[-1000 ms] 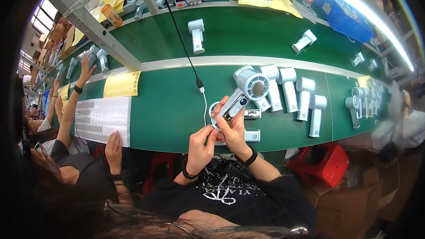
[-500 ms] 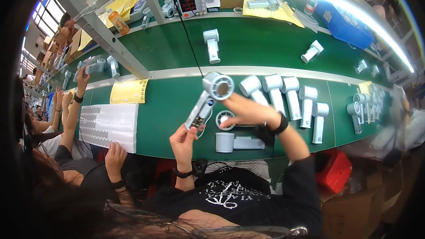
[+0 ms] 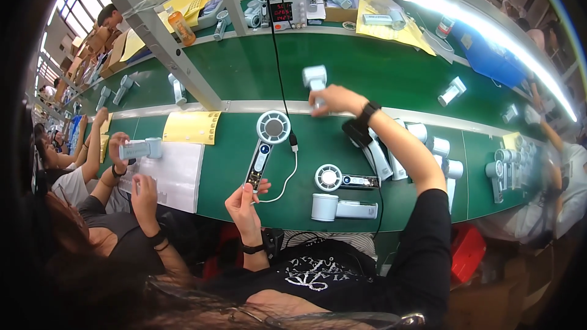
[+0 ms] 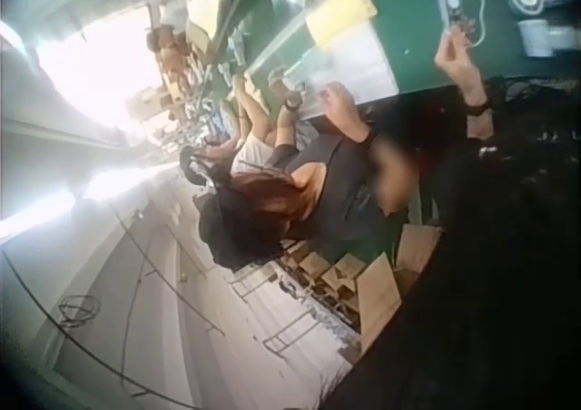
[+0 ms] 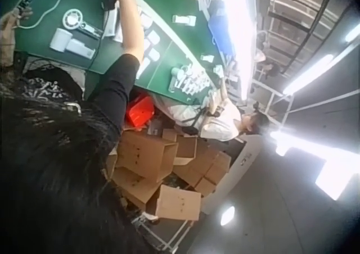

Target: The person picks up a handheld fan, presses its buttons, and turns it over before placing it back on the table. They then pick up another handheld fan and repeat the process of testing the buttons and inspecting the device.

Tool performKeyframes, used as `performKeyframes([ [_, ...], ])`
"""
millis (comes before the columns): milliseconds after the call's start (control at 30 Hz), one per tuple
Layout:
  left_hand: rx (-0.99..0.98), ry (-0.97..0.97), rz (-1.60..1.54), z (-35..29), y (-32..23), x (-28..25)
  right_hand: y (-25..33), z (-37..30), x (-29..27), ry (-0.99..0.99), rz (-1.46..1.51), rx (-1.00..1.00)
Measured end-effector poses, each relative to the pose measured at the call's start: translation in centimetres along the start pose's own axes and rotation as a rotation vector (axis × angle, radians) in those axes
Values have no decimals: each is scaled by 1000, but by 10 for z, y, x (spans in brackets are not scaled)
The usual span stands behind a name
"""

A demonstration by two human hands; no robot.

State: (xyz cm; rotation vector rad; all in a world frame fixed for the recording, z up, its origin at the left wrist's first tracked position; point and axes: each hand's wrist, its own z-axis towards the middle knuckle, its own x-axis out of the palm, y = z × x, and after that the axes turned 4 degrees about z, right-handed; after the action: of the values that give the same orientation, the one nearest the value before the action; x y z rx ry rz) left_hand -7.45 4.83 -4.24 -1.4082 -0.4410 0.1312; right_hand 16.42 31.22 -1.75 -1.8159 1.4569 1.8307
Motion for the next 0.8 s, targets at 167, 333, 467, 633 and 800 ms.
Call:
performKeyframes([
  [167, -15, 42, -66, -4, -5, 0, 72, -65, 38, 92, -377, -158],
  [333, -29, 158, -96, -10, -17, 7, 61, -91, 56, -31, -400, -249],
  [467, -36, 290, -145, -15, -25, 10, 70, -113, 18, -42, -239, -70],
  [633, -25, 472, -37, -19, -24, 9, 126, -151, -12, -467, 261, -600],
  [800, -84, 605, -18, -24, -20, 17, 113, -173, 12, -557, 308, -825],
])
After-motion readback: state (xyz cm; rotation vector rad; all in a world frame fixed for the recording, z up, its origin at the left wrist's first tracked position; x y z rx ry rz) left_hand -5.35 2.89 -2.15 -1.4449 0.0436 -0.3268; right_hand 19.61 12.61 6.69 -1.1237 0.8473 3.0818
